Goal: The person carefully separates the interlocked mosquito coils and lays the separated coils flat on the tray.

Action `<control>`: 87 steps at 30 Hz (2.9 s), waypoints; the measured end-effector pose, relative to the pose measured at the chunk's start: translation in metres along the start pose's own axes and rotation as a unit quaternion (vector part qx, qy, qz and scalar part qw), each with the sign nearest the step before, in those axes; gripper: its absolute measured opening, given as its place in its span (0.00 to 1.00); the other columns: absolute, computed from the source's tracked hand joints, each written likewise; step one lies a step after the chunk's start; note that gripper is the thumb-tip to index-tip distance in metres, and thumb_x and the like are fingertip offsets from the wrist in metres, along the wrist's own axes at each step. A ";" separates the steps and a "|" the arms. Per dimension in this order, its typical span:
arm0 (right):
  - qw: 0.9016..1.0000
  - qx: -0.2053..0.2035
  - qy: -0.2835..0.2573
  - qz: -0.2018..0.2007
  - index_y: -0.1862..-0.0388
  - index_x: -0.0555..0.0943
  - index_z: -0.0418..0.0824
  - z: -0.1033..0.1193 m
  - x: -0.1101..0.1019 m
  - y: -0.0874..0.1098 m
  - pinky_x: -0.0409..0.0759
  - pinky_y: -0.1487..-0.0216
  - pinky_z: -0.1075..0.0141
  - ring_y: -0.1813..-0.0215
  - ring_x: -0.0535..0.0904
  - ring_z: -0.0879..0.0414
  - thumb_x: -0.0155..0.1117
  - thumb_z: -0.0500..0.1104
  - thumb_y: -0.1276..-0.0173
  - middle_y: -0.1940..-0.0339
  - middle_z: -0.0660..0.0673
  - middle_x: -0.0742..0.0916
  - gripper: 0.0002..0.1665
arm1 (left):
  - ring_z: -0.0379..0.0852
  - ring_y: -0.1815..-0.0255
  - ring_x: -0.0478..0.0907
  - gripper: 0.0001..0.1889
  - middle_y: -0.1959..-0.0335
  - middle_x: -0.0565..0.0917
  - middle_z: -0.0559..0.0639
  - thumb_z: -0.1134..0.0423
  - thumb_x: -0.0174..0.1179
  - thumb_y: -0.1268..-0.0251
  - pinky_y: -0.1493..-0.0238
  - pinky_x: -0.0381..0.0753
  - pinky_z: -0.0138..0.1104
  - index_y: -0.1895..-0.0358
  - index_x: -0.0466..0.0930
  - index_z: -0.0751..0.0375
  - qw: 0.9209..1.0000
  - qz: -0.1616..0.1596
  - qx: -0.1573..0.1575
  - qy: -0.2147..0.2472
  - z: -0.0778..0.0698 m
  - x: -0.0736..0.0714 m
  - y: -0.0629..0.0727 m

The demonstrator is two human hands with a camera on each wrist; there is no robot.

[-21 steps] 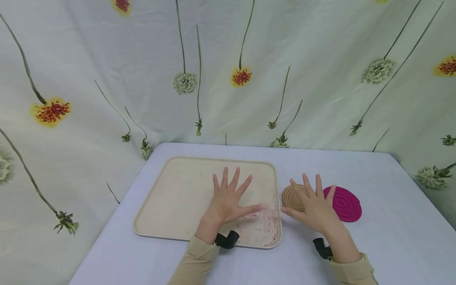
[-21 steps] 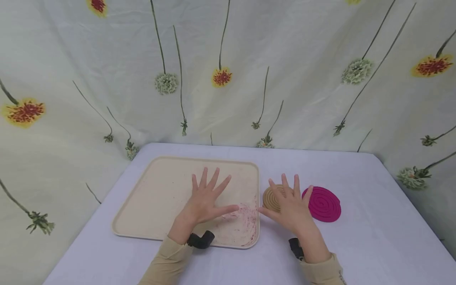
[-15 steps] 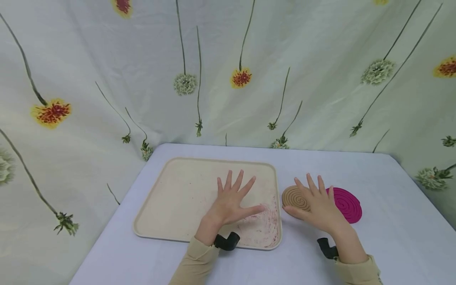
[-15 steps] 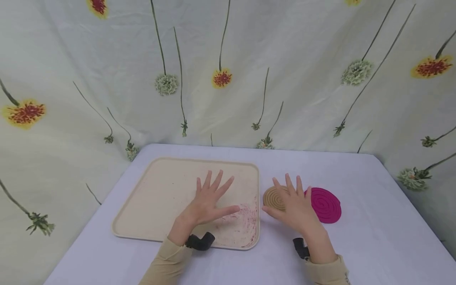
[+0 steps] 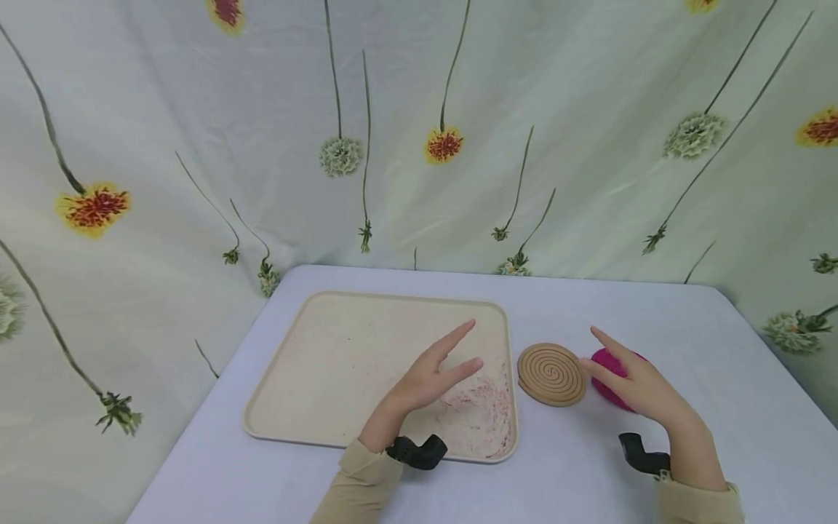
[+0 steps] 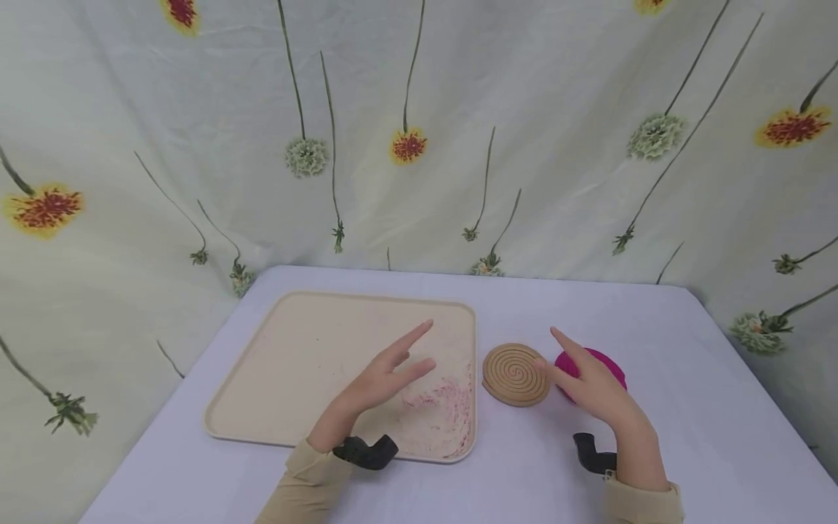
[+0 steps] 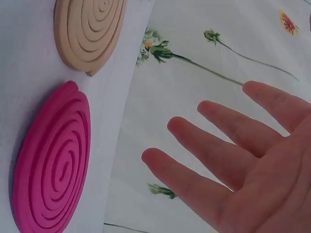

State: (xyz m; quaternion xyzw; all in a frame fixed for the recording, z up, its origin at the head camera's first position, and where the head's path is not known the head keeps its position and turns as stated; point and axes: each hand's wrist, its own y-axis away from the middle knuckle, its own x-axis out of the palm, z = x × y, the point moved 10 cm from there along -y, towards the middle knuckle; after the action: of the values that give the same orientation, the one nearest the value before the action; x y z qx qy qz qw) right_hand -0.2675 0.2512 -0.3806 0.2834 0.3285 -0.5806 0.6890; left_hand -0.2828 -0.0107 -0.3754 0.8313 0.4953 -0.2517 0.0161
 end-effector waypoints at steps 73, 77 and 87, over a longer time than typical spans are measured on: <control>0.979 0.152 -0.133 -0.039 0.32 0.57 0.24 -0.157 -0.018 0.012 0.72 0.62 0.78 0.60 0.74 0.72 0.46 0.59 0.28 0.36 0.22 0.66 0.43 | 0.40 0.62 0.78 0.10 0.63 0.80 0.45 0.71 0.60 0.41 0.60 0.83 0.38 0.55 0.80 0.67 0.918 -0.128 -0.208 0.314 0.021 0.192 -0.060; 0.978 0.156 -0.129 -0.041 0.32 0.57 0.24 -0.155 -0.017 0.012 0.73 0.61 0.76 0.56 0.78 0.61 0.45 0.59 0.27 0.36 0.22 0.66 0.42 | 0.41 0.60 0.78 0.12 0.58 0.79 0.48 0.71 0.60 0.41 0.60 0.83 0.38 0.54 0.79 0.67 0.918 -0.131 -0.212 0.308 0.022 0.199 -0.062; 0.974 0.169 -0.143 -0.045 0.32 0.56 0.24 -0.154 -0.020 0.012 0.68 0.42 0.42 0.44 0.73 0.35 0.43 0.60 0.27 0.36 0.21 0.64 0.43 | 0.41 0.71 0.76 0.16 0.61 0.78 0.46 0.68 0.63 0.43 0.63 0.81 0.34 0.50 0.79 0.65 0.931 -0.122 -0.215 0.267 0.020 0.207 -0.068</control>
State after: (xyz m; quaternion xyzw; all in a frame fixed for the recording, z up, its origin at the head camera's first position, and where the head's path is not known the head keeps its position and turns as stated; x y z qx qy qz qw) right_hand -0.2766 0.3840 -0.4608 0.2948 0.1364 -0.6927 0.6439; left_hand -0.2680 0.1868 -0.4674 0.7775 0.6213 0.0920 0.0310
